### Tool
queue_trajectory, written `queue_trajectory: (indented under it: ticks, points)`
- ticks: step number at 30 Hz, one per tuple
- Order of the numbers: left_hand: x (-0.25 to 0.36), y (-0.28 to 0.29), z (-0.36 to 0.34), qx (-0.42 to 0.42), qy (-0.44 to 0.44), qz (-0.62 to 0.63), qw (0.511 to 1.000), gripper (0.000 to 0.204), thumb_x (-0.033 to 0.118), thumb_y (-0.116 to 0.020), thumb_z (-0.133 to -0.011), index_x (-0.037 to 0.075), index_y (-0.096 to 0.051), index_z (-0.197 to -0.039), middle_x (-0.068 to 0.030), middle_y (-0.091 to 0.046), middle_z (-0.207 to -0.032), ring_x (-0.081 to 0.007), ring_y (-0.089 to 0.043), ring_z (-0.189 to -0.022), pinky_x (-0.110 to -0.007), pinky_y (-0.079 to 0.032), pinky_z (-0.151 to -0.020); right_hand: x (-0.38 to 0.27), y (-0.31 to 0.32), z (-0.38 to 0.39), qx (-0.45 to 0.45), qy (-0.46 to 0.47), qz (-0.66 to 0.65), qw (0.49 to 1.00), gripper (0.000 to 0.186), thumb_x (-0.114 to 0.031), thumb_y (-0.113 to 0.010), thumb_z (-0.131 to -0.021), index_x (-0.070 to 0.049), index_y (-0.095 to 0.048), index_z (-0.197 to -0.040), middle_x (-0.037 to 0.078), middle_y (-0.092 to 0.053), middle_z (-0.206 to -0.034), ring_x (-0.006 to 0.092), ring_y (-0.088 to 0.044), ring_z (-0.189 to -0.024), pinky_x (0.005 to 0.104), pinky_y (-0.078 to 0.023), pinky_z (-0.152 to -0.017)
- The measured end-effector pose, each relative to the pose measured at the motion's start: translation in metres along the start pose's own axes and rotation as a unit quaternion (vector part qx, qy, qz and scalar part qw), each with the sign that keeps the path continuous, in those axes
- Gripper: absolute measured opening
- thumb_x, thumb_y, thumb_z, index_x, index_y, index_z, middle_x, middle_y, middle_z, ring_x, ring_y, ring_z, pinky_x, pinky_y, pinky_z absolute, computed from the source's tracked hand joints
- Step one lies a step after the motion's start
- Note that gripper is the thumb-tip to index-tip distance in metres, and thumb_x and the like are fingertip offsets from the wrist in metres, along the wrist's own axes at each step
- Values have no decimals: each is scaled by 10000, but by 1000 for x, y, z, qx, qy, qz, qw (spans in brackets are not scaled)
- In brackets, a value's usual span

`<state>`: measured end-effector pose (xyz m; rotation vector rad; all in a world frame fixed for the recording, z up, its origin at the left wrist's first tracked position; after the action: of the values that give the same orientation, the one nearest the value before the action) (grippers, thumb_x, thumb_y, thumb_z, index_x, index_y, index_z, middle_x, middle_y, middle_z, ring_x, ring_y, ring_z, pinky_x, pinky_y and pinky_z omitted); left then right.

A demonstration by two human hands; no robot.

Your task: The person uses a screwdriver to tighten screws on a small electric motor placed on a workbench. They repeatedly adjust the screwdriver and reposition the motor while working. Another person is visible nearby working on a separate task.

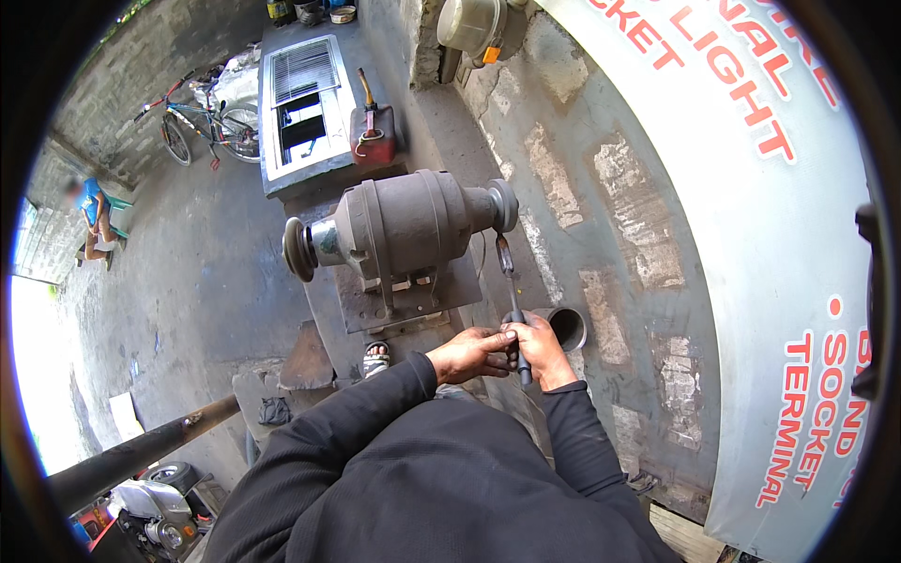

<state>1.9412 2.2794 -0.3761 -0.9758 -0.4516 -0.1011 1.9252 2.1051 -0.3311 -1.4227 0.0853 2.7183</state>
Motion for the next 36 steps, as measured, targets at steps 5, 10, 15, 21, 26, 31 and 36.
queue_trajectory:
  ticks: [5, 10, 15, 21, 26, 31, 36]
  points:
    - [-3, 0, -6, -16, -6, 23, 1000, 645, 412, -729, -1106, -13, -524, -1546, -118, -690, -1354, -286, -727, -1198, -473, -604, -1052, -4, 3, 1, 6, 5, 23, 1000, 106, -114, -665, -984, -32, -730, -969, 1, -689, -816, 107, -634, -711, 287, -519, -637]
    - [-7, -6, 0, -53, -3, -3, 999, 669, 379, -775, -1076, 8, -511, -1566, -116, -701, -1365, -269, -740, -1201, -447, -606, -1063, -2, 9, 15, -16, 40, 52, 998, 127, -126, -696, -963, -9, -732, -995, 12, -701, -833, 109, -641, -769, 293, -531, -693]
    - [-5, -17, 12, -108, 3, -115, 987, 675, 282, -856, -1019, 11, -552, -1559, -79, -709, -1370, -190, -713, -1219, -361, -593, -1066, 1, 16, 56, -61, 106, 81, 989, 152, -110, -713, -934, -3, -707, -1042, 15, -688, -888, 106, -623, -805, 307, -531, -737]
    - [-9, -15, 12, -85, -11, -132, 988, 721, 194, -889, -983, -23, -545, -1577, -94, -696, -1388, -178, -689, -1247, -366, -586, -1111, 15, 13, 60, -51, 84, 31, 995, 122, -79, -710, -932, -14, -692, -1033, 10, -670, -917, 112, -618, -859, 299, -521, -796]
    - [-13, -6, 7, -61, 25, -80, 995, 603, 269, -841, -1027, -17, -596, -1498, -98, -744, -1275, -199, -746, -1130, -370, -619, -1037, 25, 6, 44, -20, 115, 13, 993, 117, -105, -657, -968, -25, -673, -1051, 11, -639, -834, 98, -578, -655, 266, -475, -578]
    - [-4, -5, 8, 18, 17, -72, 997, 589, 436, -774, -1066, 10, -625, -1445, -87, -780, -1109, -213, -778, -990, -372, -643, -906, 21, 3, 16, -24, -50, -101, 993, 108, -137, -636, -980, -41, -672, -1017, 20, -604, -732, 134, -547, -496, 313, -444, -431]
    - [10, -3, 12, 41, -8, -69, 997, 644, 477, -773, -1060, 3, -614, -1466, -81, -778, -1088, -213, -784, -1000, -347, -634, -880, 8, -4, 2, -33, -70, -111, 991, 109, -136, -627, -998, -39, -666, -1031, 44, -608, -726, 152, -556, -489, 327, -469, -431]
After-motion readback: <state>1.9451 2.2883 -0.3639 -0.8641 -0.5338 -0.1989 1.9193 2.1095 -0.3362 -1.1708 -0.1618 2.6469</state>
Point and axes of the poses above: each hand's wrist, its own z-axis away from the middle knuckle, its own y-axis out of the back of the hand, x = y × z, the point moved 2 cm from there along -z, towards the middle knuckle
